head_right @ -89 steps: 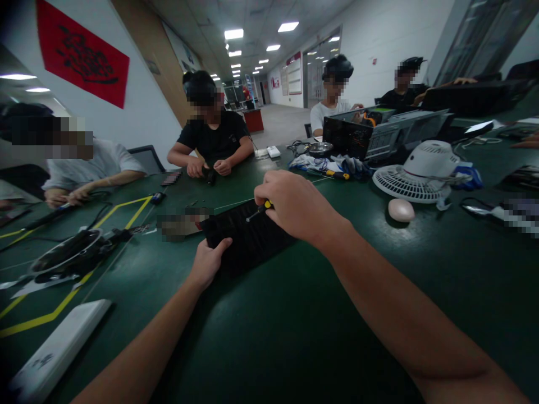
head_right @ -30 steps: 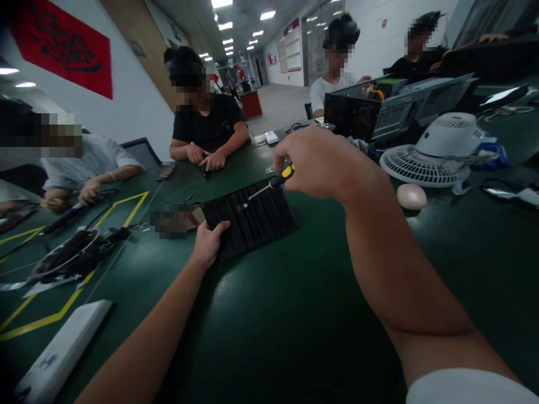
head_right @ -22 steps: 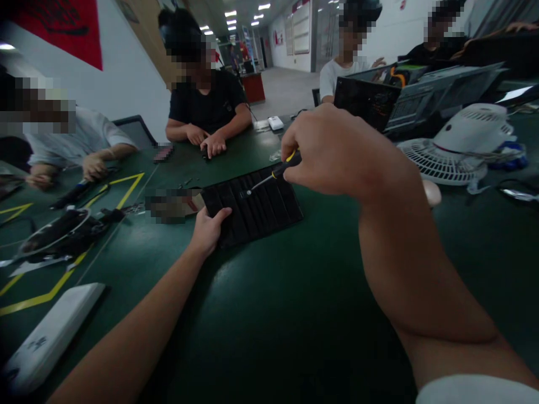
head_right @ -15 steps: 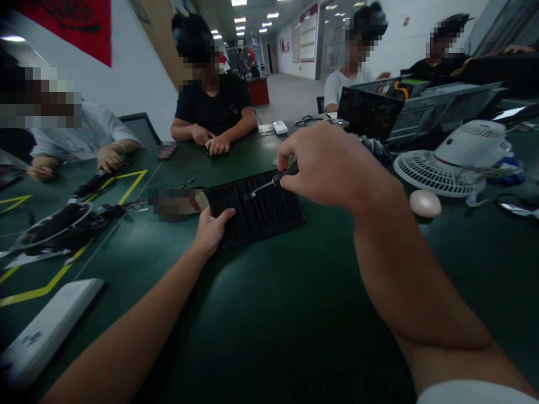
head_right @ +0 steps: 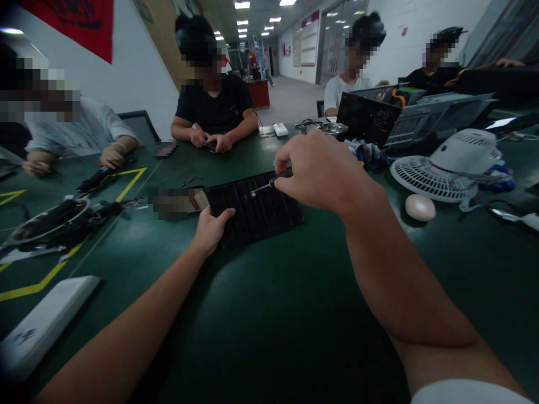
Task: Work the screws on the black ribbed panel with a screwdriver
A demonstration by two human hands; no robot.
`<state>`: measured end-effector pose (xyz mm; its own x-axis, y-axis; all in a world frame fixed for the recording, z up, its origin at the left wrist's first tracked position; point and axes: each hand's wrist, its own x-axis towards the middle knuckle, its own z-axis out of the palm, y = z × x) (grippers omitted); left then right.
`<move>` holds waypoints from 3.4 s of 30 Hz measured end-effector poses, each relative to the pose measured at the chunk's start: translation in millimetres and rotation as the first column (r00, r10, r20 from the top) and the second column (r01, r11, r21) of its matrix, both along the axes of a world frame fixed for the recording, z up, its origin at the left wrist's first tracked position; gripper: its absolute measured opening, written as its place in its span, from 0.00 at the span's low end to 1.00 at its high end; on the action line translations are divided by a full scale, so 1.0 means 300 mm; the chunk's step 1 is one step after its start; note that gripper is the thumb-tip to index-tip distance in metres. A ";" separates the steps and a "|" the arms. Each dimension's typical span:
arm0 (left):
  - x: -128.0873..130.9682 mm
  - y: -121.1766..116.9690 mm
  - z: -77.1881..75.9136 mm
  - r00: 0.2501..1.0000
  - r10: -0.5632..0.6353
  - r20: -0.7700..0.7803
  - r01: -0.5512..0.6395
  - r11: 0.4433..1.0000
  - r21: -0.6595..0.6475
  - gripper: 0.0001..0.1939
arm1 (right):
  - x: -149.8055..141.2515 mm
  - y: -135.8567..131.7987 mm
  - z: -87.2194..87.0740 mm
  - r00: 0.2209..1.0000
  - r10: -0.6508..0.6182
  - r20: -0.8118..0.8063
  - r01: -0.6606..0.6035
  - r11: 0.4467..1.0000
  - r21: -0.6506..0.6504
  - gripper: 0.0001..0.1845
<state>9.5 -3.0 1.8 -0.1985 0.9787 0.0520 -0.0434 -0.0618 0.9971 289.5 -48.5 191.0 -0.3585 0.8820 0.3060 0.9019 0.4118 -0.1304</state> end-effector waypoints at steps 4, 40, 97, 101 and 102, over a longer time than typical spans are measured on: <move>-0.002 0.002 -0.001 1.000 0.011 -0.026 -0.011 1.000 -0.002 0.22 | -0.010 -0.002 0.001 0.998 -0.054 0.015 0.054 0.998 -0.007 0.12; -0.011 0.007 -0.007 0.998 0.014 -0.058 -0.015 1.000 -0.014 0.23 | 0.000 0.021 -0.037 1.000 0.013 -0.005 -0.013 1.000 0.002 0.14; -0.007 0.002 0.000 0.998 0.033 -0.058 -0.034 0.999 -0.023 0.22 | -0.011 0.031 -0.028 0.996 0.092 -0.005 -0.092 0.994 0.066 0.10; -0.005 0.001 0.001 0.998 0.029 -0.057 -0.030 0.999 -0.019 0.23 | -0.006 0.039 -0.035 0.995 0.102 0.009 -0.103 0.992 0.078 0.09; -0.005 0.002 0.000 0.998 0.032 -0.060 -0.033 0.999 -0.019 0.23 | -0.006 0.040 -0.035 0.995 0.101 0.014 -0.102 0.992 0.073 0.09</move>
